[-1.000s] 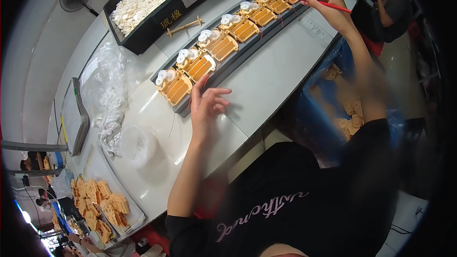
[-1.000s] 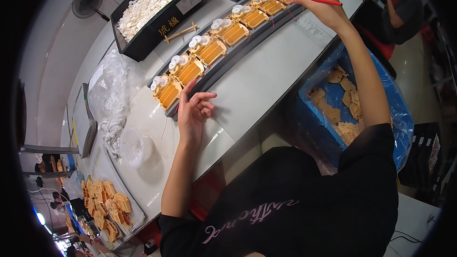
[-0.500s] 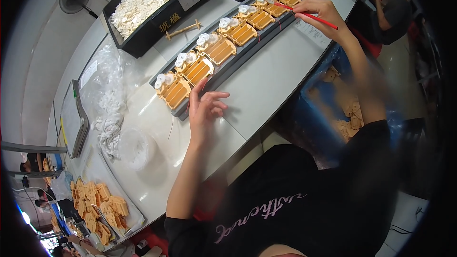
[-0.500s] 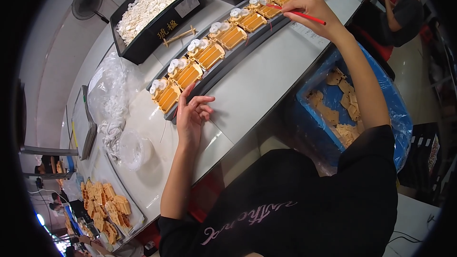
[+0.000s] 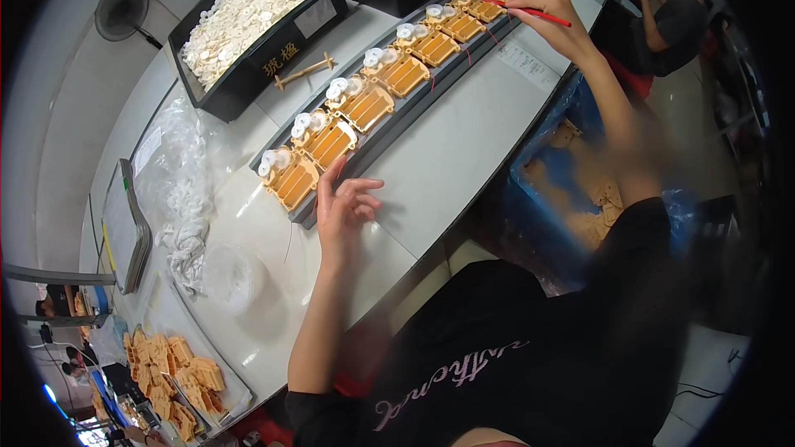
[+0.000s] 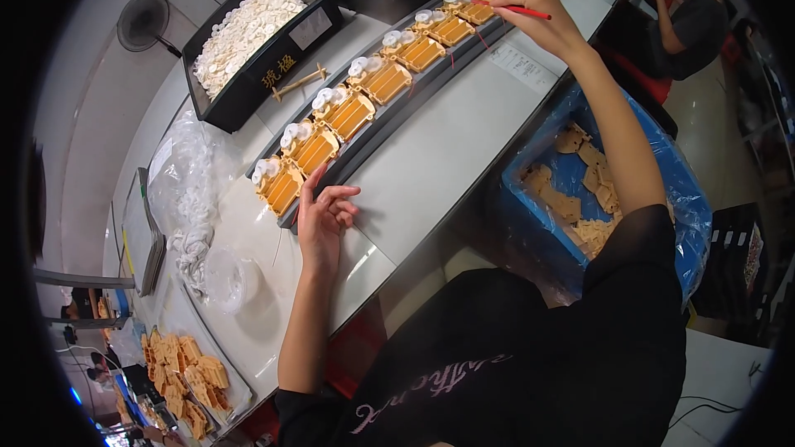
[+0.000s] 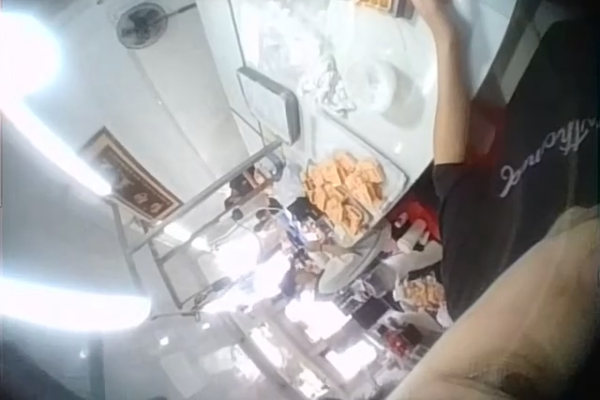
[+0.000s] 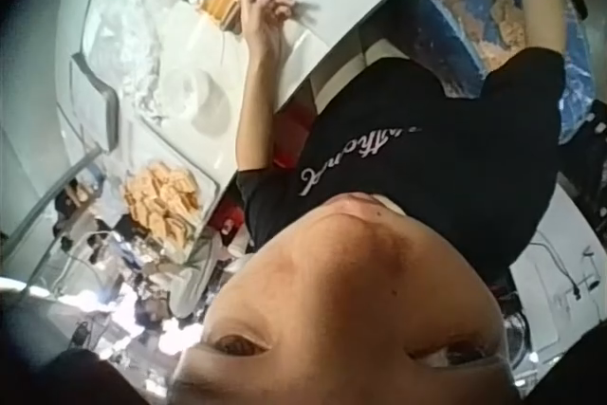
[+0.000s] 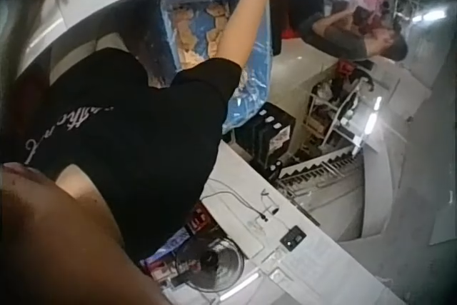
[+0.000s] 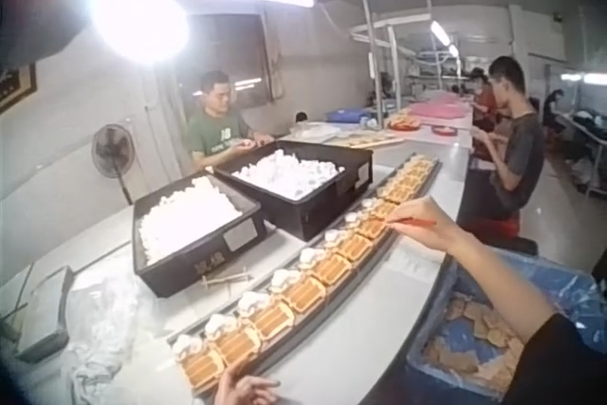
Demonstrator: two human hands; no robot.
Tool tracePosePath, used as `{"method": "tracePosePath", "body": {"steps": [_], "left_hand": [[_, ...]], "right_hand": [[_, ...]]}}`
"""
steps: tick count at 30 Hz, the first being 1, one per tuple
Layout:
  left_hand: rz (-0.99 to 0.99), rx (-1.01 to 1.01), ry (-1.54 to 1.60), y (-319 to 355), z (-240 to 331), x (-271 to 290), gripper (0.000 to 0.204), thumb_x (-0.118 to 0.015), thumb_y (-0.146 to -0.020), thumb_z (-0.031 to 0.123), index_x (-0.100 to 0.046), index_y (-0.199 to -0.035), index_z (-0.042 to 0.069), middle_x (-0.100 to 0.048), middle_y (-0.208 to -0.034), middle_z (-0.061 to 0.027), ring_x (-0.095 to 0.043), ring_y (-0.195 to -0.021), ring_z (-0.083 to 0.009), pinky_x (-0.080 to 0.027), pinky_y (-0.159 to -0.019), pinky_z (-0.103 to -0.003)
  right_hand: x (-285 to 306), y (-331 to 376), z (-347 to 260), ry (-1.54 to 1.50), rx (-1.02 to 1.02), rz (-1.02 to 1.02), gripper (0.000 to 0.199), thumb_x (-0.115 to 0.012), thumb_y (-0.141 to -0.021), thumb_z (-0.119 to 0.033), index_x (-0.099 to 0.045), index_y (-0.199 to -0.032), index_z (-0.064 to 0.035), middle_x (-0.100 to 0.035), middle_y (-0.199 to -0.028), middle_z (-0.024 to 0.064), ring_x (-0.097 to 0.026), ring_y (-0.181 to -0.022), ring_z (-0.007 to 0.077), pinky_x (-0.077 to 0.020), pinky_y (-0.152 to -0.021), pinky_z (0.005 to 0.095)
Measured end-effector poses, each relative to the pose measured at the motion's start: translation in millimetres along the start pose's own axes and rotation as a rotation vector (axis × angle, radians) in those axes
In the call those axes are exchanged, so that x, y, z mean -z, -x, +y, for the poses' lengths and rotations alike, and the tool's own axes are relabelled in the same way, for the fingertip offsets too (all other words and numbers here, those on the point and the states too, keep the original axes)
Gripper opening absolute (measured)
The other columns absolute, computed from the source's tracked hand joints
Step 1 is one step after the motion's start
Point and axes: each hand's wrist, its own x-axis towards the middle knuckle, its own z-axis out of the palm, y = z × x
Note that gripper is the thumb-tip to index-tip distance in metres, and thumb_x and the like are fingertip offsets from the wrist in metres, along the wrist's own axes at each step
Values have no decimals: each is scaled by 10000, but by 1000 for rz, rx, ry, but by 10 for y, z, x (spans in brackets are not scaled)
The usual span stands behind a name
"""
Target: Assembling snack sandwiches by placing white filling between wafers and arranging them into packaging trays.
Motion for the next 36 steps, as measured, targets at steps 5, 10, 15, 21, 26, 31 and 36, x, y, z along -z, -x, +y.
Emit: {"method": "tracePosePath", "body": {"steps": [5, 10, 15, 21, 26, 31, 36], "left_hand": [[16, -2, -18, -2, -6, -5, 580, -464, -890, 235, -287, -1405, 34, -632, -1004, -155, -592, -726, -110, -443, -623, -209], [15, -7, -17, -8, -15, -3, 584, -471, -888, 250, -294, -1401, 36, -631, -1002, -155, -592, -722, -112, -441, -618, -208], [27, -9, -20, -1, -33, 30, 581, -477, -889, 254, -299, -1398, 38, -630, -1001, -158, -591, -720, -115, -441, -619, -211], [16, 0, -17, -20, -19, -8, 577, -484, -892, 259, -304, -1397, 44, -631, -1001, -156, -590, -718, -117, -439, -621, -216], [28, -9, -10, -5, -23, 18, 573, -485, -895, 262, -309, -1396, 44, -631, -1000, -156, -591, -716, -118, -439, -618, -215], [14, -3, -12, -28, -12, -15, 573, -486, -897, 263, -309, -1396, 43, -631, -998, -156, -592, -714, -116, -438, -617, -215], [38, -4, -16, 12, -31, 36, 569, -483, -894, 256, -312, -1395, 48, -632, -997, -155, -590, -714, -115, -437, -619, -214]], "right_hand": [[-60, 3, 53, -40, -30, 26, 204, -639, -864, -167, -717, -994, -30, -704, -980, 120, -673, -905, 213, -519, -817, 285], [105, -27, -31, -17, -93, -25, 196, -647, -858, -135, -710, -1006, -22, -706, -970, 117, -671, -913, 204, -512, -830, 274], [-65, -52, 56, -60, -128, 2, 202, -648, -858, -139, -709, -1017, -30, -704, -989, 117, -670, -926, 201, -510, -834, 274], [94, 21, 84, -41, -152, -11, 207, -647, -861, -146, -709, -1025, -36, -706, -990, 113, -668, -933, 198, -508, -838, 275], [177, -33, 77, -25, -129, -76, 205, -648, -860, -146, -709, -1022, -36, -705, -997, 112, -667, -940, 198, -506, -838, 273], [310, -16, 364, 73, -114, 135, 222, -638, -876, -215, -723, -1018, -66, -708, -992, 113, -675, -934, 199, -524, -826, 284], [25, -100, 545, 37, -190, 94, 233, -640, -867, -190, -708, -1028, -36, -702, -1012, 125, -664, -968, 202, -496, -861, 276]]}}
